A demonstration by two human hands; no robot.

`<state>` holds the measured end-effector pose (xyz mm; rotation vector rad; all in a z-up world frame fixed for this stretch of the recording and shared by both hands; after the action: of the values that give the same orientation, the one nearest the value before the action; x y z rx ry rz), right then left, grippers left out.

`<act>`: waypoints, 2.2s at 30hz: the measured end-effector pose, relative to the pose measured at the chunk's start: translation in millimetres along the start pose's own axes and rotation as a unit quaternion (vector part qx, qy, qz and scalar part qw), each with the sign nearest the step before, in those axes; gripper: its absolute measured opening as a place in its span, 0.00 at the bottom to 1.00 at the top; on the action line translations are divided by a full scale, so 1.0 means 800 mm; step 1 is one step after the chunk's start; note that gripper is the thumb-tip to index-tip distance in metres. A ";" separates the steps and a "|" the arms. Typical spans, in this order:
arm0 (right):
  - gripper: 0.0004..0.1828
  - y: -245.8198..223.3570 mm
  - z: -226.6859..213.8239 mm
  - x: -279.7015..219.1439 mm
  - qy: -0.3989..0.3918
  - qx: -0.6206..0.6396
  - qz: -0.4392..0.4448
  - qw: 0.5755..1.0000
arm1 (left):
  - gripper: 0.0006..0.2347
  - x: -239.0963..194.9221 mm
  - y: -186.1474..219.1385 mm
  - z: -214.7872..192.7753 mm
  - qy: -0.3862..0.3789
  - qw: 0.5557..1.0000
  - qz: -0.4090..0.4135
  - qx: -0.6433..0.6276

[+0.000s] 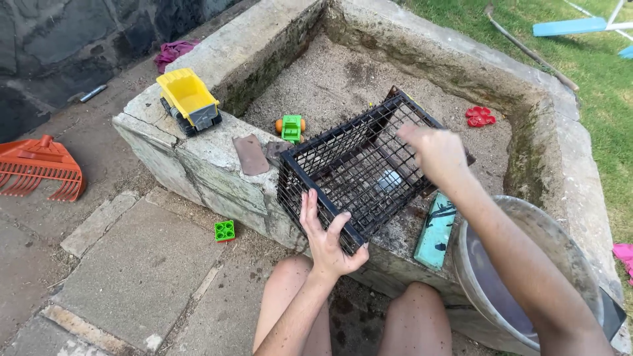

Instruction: Cleaning a metal wire cage using a sponge and a bucket of water

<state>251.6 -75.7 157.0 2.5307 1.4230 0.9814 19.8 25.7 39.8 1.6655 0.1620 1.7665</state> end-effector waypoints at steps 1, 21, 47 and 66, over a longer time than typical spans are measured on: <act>0.20 -0.015 -0.011 -0.001 0.003 -0.002 -0.001 1.000 | 0.25 0.002 -0.002 0.000 0.003 1.000 0.002 -0.001; 0.25 -0.084 -0.044 0.005 -0.040 0.172 0.106 0.979 | 0.25 0.003 0.005 -0.003 0.012 1.000 -0.007 -0.003; 0.29 -0.123 -0.164 -0.045 -0.068 0.271 -0.140 0.950 | 0.30 -0.007 0.005 -0.003 -0.005 1.000 -0.030 0.000; 0.29 -0.168 -0.154 -0.084 -0.015 0.221 -0.177 0.959 | 0.31 -0.011 -0.005 0.001 0.003 1.000 -0.022 0.007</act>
<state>58.2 -81.7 172.7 2.3956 2.1937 0.6154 21.2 23.2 30.3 1.6544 0.2132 1.7423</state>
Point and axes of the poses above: each hand's wrist, its own x-axis towards the middle knuckle, its own z-axis out of the palm, y = z × x, the point moved 6 cm from there along x, towards the middle knuckle, and after that the axes turned 11 degrees about y, right-handed, at the moved point
